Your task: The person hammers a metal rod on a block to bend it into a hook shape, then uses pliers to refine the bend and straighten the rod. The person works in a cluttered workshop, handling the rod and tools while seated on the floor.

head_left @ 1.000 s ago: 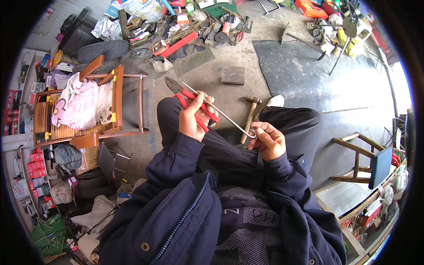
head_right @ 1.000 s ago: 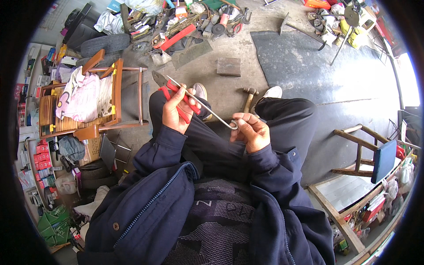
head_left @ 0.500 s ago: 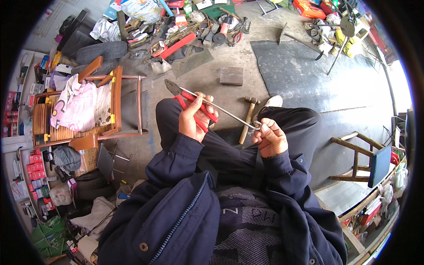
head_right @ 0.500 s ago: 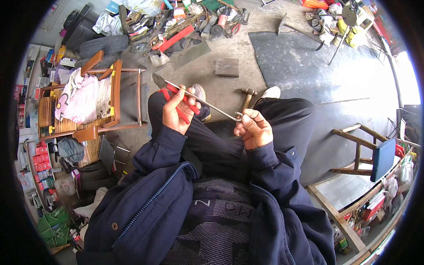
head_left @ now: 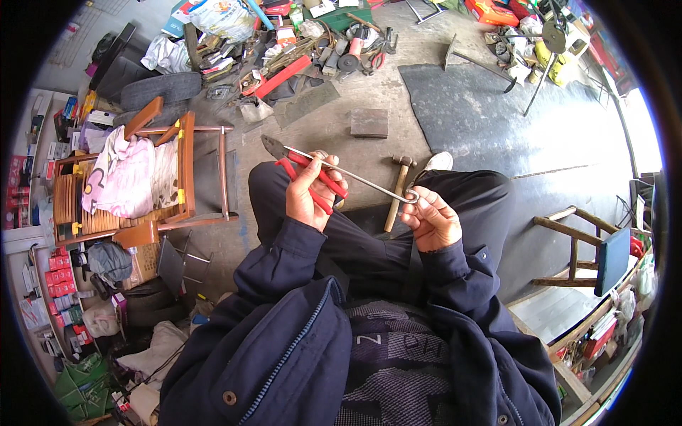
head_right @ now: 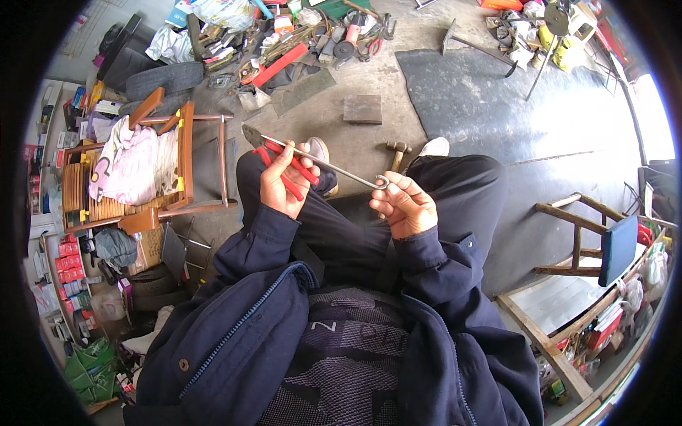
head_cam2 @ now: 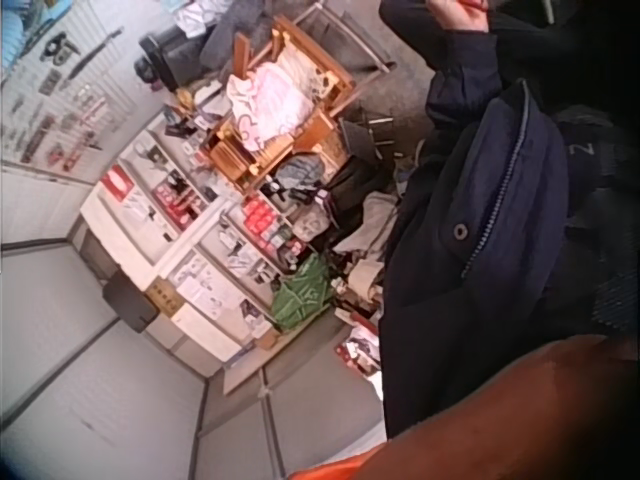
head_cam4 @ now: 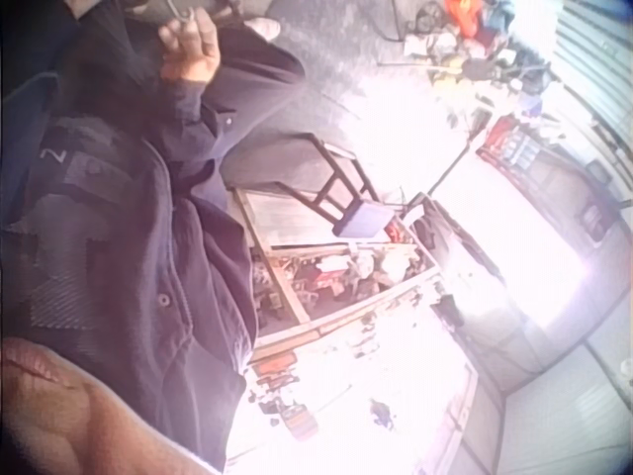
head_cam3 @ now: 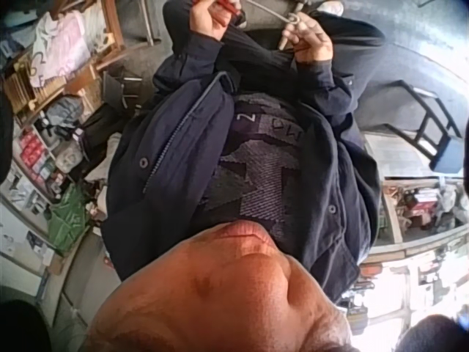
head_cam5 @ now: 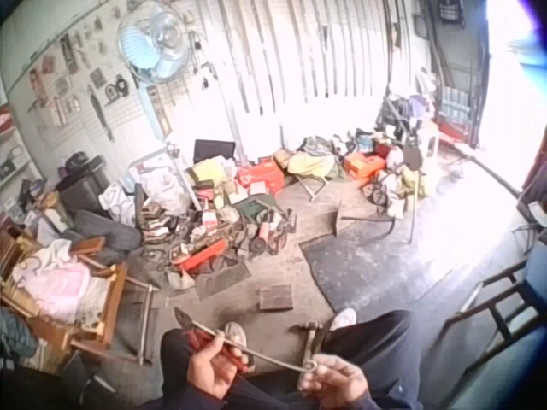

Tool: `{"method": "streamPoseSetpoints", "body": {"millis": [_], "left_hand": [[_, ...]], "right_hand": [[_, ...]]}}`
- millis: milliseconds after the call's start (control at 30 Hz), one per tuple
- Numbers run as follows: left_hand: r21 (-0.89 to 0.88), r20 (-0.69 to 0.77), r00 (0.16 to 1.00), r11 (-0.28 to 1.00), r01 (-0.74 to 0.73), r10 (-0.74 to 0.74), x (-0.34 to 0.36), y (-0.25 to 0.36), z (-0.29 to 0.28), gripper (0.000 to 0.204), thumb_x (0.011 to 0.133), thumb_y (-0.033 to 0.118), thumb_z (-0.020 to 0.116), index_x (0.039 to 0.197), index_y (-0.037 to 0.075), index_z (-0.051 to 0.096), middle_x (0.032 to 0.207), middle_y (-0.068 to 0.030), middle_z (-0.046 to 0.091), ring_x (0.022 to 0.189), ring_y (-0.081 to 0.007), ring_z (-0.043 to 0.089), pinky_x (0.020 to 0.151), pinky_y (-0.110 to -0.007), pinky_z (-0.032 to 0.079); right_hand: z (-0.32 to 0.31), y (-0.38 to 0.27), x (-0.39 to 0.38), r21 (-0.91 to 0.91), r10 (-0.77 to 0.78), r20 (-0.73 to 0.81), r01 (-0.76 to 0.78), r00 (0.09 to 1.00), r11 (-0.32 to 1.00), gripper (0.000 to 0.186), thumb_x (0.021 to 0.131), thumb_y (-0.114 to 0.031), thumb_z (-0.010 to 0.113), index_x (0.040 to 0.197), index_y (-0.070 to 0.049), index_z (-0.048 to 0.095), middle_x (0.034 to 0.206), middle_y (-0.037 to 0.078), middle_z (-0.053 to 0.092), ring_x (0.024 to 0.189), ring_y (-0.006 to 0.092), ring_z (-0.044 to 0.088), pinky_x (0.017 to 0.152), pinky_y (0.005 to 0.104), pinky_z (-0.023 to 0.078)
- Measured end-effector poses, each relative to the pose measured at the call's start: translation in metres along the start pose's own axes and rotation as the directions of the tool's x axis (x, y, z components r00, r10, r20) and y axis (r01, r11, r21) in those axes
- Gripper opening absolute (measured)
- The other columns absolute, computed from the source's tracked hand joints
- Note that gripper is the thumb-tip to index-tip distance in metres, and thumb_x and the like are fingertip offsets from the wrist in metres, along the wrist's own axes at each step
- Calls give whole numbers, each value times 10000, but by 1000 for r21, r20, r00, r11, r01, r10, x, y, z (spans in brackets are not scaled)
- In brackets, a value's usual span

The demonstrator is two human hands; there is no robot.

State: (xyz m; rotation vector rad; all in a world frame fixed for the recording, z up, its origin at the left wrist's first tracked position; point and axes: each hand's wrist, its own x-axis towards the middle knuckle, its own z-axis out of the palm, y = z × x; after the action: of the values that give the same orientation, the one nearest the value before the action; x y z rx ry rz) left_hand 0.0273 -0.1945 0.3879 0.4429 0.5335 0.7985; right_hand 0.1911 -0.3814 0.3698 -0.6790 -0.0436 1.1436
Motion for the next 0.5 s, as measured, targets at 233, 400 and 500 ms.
{"method": "streamPoseSetpoints", "body": {"millis": [233,400,500], "left_hand": [[-8,-19,1000,1000,13,-13,-1,-1,1,105,987,149,580,1060,83,617,1019,-79,624,785,-187,648,707,-392,555],[7,1,1000,1000,10,-10,-2,0,2,108,987,156,583,1055,82,620,1010,-77,620,779,-183,645,703,-385,556],[12,-4,1000,1000,8,-8,-2,-1,2,113,988,162,583,1050,75,621,1004,-78,617,776,-182,643,703,-383,556]], "right_hand": [[-8,3,1,-18,3,-16,-4,1000,1000,209,985,-35,543,1160,32,634,1019,121,697,836,216,687,748,345,603],[-8,3,1,23,12,-35,-11,999,1000,192,956,-5,589,1132,42,650,943,122,695,789,221,688,706,367,619],[-6,2,0,-7,-2,-37,1,999,1000,191,958,-10,590,1132,37,652,929,116,692,779,216,686,705,361,615]]}}
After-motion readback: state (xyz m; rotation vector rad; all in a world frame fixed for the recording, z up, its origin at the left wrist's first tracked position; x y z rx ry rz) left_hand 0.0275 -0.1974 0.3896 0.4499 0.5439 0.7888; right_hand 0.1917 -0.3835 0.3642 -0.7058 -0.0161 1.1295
